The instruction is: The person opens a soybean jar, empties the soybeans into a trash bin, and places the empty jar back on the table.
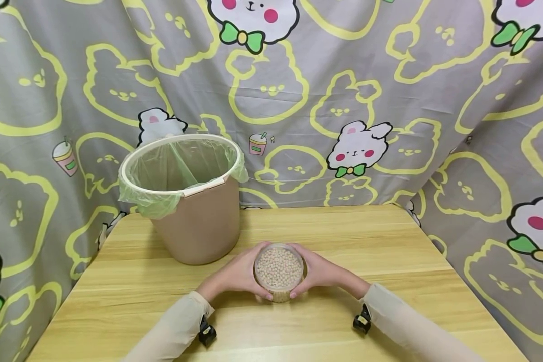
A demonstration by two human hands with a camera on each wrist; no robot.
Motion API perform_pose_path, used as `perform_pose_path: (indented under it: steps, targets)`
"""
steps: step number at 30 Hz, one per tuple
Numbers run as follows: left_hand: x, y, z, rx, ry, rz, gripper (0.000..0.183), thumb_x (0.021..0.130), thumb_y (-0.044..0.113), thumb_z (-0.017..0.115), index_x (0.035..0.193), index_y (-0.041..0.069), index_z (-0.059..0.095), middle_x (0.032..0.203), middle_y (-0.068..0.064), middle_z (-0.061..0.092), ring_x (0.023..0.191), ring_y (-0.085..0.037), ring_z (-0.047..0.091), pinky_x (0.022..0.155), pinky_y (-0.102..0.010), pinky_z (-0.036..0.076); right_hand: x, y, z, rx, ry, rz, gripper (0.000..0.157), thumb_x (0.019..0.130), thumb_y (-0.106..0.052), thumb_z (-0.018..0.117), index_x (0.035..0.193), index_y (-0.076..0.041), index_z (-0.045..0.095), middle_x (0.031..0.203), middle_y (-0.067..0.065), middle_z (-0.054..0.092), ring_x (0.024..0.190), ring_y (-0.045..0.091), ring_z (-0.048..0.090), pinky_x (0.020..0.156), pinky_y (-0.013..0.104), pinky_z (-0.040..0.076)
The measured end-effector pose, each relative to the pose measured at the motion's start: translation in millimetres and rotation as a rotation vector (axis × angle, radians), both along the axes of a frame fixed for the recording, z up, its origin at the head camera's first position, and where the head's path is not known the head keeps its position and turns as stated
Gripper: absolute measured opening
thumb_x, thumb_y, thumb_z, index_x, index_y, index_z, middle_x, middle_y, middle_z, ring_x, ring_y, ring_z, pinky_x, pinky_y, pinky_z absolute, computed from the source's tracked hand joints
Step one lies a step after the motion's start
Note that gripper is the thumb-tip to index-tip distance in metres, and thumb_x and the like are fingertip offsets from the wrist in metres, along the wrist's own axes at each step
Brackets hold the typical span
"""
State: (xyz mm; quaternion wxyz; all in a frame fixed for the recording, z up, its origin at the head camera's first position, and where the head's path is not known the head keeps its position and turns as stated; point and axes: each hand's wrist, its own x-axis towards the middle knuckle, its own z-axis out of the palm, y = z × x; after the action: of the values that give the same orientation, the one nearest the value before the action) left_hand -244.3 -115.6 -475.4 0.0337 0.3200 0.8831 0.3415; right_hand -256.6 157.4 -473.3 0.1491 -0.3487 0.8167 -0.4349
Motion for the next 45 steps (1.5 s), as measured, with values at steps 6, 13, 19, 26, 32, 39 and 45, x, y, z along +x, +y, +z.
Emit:
perform_pose_path:
  steps: [6,13,19,26,32,39,45]
  targets:
    - [-3.3,2.1,1.1,0.002,0.063,0.035,0.128,0.047,0.056,0.099,0.151,0.008,0.042,0.140,-0.008,0.061,0.124,-0.029,0.061,0.106,-0.050,0.049,-1.6,-1.5,0.8,-0.004,0.052,-0.027,0.115,0.058,-0.032,0.100,0.152,-0.010,0.038,0.144,0.008,0.055,0.130,0.028,0.056,0.109,0.046,0.046]
    - [-3.5,3.8,12.3,0.107,0.002,0.062,0.126,0.048,0.052,0.099,0.151,0.008,0.041,0.139,-0.009,0.060,0.122,-0.025,0.062,0.104,-0.049,0.050,-6.8,-0.2,7.0,-0.101,0.033,-0.033,0.110,0.060,-0.026,0.100,0.151,-0.015,0.040,0.144,0.007,0.055,0.131,0.030,0.054,0.111,0.054,0.041]
    - [-4.7,7.8,40.9,0.259,-0.020,0.061,0.119,0.051,0.037,0.101,0.150,0.007,0.041,0.139,-0.010,0.060,0.121,-0.024,0.061,0.104,-0.046,0.050,-11.3,-0.6,24.0,-0.277,-0.012,0.011,0.106,0.066,-0.010,0.094,0.154,-0.016,0.037,0.149,0.008,0.049,0.133,0.025,0.051,0.111,0.043,0.044]
    - [-8.8,17.4,81.3,0.386,0.032,-0.014,0.114,0.055,0.027,0.097,0.151,0.008,0.038,0.138,-0.009,0.058,0.123,-0.024,0.059,0.105,-0.046,0.049,-12.7,-5.3,56.1,-0.512,-0.023,0.052,0.111,0.066,-0.020,0.096,0.156,-0.008,0.032,0.152,0.018,0.044,0.134,0.021,0.050,0.109,0.032,0.046]
    - [-14.2,24.7,105.3,0.446,0.046,-0.027,0.115,0.054,0.021,0.096,0.152,0.012,0.037,0.140,-0.006,0.056,0.125,-0.023,0.057,0.108,-0.046,0.045,-16.2,-6.8,84.3,-0.553,0.003,0.037,0.116,0.062,-0.027,0.099,0.156,-0.013,0.031,0.154,0.013,0.043,0.135,0.025,0.047,0.110,0.032,0.044]
    - [-18.2,29.8,113.6,0.574,-0.041,-0.060,0.114,0.060,0.010,0.096,0.155,0.008,0.032,0.146,-0.012,0.051,0.129,-0.027,0.053,0.112,-0.049,0.041,-11.6,-9.4,97.7,-0.574,0.049,-0.051,0.109,0.063,-0.010,0.094,0.154,-0.011,0.034,0.148,0.016,0.046,0.129,0.027,0.050,0.107,0.034,0.046]
    - [-20.6,30.3,118.3,0.595,-0.042,-0.025,0.118,0.059,0.035,0.099,0.154,0.011,0.034,0.144,-0.009,0.053,0.129,-0.026,0.054,0.112,-0.049,0.040,-11.6,-14.5,102.1,-0.597,0.033,-0.083,0.108,0.063,-0.013,0.094,0.154,-0.012,0.035,0.149,0.016,0.045,0.130,0.027,0.050,0.107,0.033,0.045]
